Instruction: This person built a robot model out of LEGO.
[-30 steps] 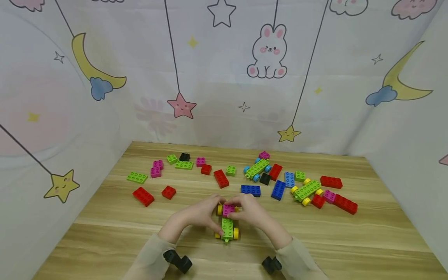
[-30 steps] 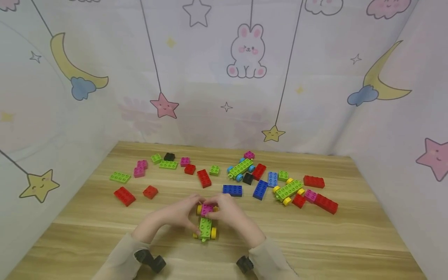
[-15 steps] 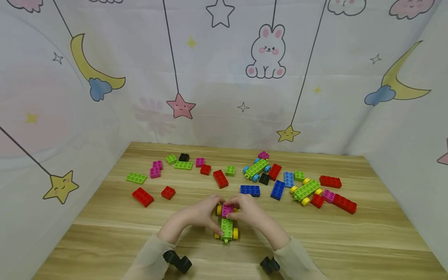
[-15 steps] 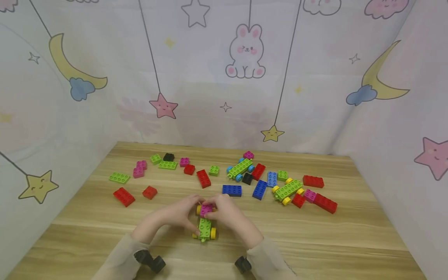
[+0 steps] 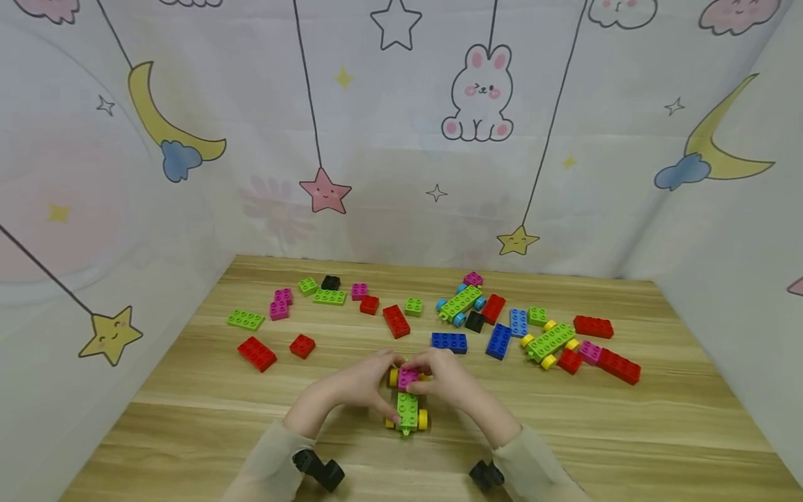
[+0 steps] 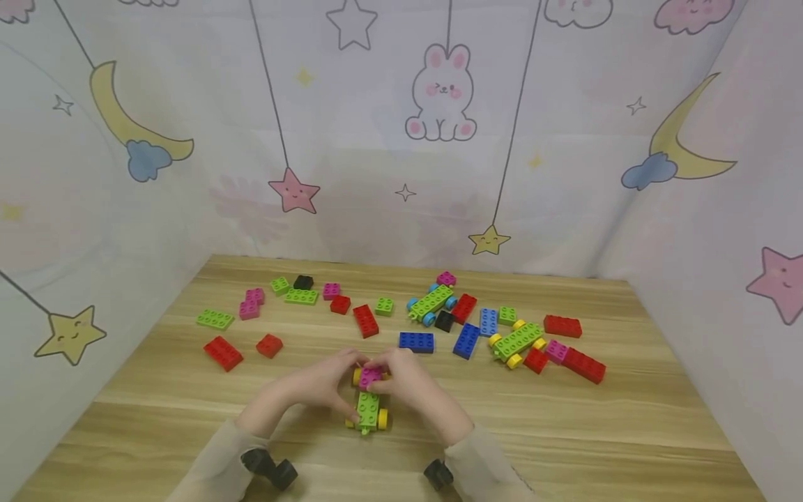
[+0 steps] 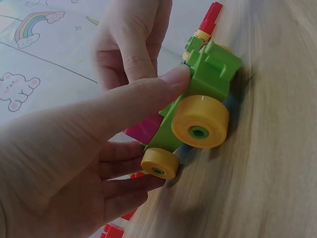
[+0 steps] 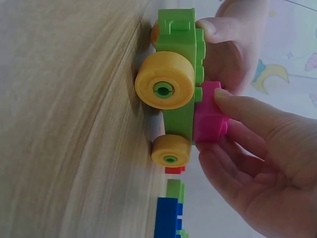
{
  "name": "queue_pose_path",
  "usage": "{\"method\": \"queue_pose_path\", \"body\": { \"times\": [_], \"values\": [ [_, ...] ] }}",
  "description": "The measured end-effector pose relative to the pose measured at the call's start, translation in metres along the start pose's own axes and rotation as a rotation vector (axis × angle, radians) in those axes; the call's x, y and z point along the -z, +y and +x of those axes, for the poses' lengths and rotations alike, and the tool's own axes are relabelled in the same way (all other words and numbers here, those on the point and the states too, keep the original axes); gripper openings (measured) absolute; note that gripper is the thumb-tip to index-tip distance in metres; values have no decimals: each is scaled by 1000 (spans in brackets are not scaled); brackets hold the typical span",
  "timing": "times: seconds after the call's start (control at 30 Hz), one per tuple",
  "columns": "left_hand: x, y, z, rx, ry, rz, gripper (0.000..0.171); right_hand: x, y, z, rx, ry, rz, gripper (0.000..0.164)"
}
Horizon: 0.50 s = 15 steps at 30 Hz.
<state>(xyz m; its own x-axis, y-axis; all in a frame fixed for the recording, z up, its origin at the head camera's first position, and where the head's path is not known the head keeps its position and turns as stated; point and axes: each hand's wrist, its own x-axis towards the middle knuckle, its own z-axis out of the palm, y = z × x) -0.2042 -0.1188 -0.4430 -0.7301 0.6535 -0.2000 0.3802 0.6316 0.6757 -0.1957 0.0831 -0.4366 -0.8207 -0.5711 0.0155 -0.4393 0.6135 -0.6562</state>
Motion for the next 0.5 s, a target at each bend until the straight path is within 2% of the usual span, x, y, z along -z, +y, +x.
{"method": "queue_pose_path", "body": {
  "times": [0.33, 0.5],
  "values": [
    [1, 1, -3, 14, -1, 5, 86, 2, 4, 2, -19, -21, -7, 31],
    [1, 0, -3, 31, -3, 5, 87, 6, 9, -2, -12, 19, 30, 37]
  ]
}}
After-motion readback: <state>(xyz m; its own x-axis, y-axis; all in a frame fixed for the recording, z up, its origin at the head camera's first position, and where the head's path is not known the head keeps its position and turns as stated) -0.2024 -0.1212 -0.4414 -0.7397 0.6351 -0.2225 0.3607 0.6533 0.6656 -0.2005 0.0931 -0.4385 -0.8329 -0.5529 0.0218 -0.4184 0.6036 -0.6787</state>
